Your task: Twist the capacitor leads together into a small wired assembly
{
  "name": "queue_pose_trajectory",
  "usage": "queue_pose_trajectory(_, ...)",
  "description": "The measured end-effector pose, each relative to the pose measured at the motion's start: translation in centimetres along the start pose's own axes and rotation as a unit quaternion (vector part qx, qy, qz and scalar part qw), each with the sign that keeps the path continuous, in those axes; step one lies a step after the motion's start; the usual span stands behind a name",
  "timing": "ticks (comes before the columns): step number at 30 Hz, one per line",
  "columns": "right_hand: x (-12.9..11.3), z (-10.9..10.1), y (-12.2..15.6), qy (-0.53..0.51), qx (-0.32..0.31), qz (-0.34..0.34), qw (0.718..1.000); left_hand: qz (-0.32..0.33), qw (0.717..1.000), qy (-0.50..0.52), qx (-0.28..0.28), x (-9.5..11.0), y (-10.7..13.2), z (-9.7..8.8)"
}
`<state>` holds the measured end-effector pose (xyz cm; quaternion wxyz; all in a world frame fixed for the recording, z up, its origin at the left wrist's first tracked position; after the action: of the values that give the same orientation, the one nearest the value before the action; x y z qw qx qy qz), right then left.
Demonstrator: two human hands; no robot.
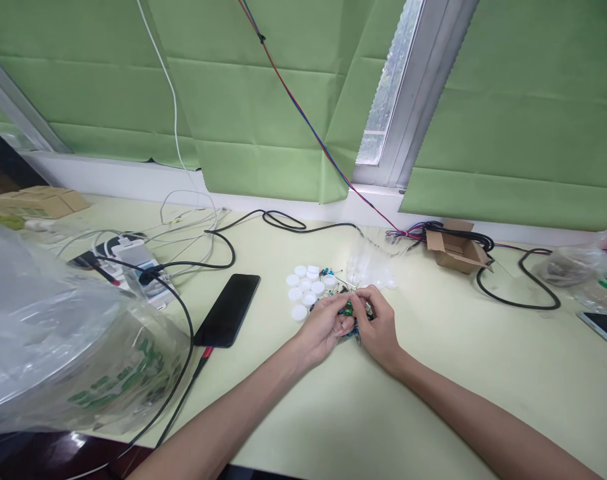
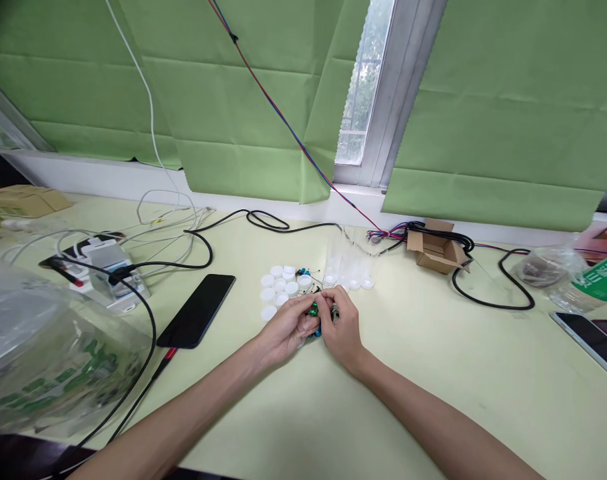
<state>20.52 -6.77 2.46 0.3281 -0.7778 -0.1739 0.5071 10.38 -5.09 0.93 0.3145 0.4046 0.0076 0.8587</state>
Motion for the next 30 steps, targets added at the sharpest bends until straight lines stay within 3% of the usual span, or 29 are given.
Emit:
queue_pose_trajectory(9,0.3,-0.1,0.3,-0.016,0.019,0.017,1.0,0.014,1.0,0.0,0.0,0.6,0.0,0.2)
queue_pose_trajectory(16,-0.2,-0.4,0.1,0.011,0.04,-0.015,0.999,0.061,0.997,-0.019,0.036,3.3,-0.2,-1.4)
queue_pose_trajectory(25,-1.3,0.3,0.0,0.067,-0.03,-0.101,0.992,0.079,0.996,-0.025,0.043,4.6,-0.3,-2.6)
queue_pose_trajectory(30,-0.4,0.3,-1.2,0.135,-0.089,-0.088,0.983,0.083,0.996,-0.018,0.037,4.6,-0.4,-2.7)
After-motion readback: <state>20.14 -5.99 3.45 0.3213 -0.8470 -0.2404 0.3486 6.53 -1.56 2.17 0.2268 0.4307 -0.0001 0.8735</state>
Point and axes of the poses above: each hand's wrist, its own y-axis away from the middle knuckle, its own z-axis out of the palm, x = y × z, the point moved 5 cm from there along -y, towards the middle knuckle, and after that the axes turned 5 degrees about -z, right-handed, at the moved point
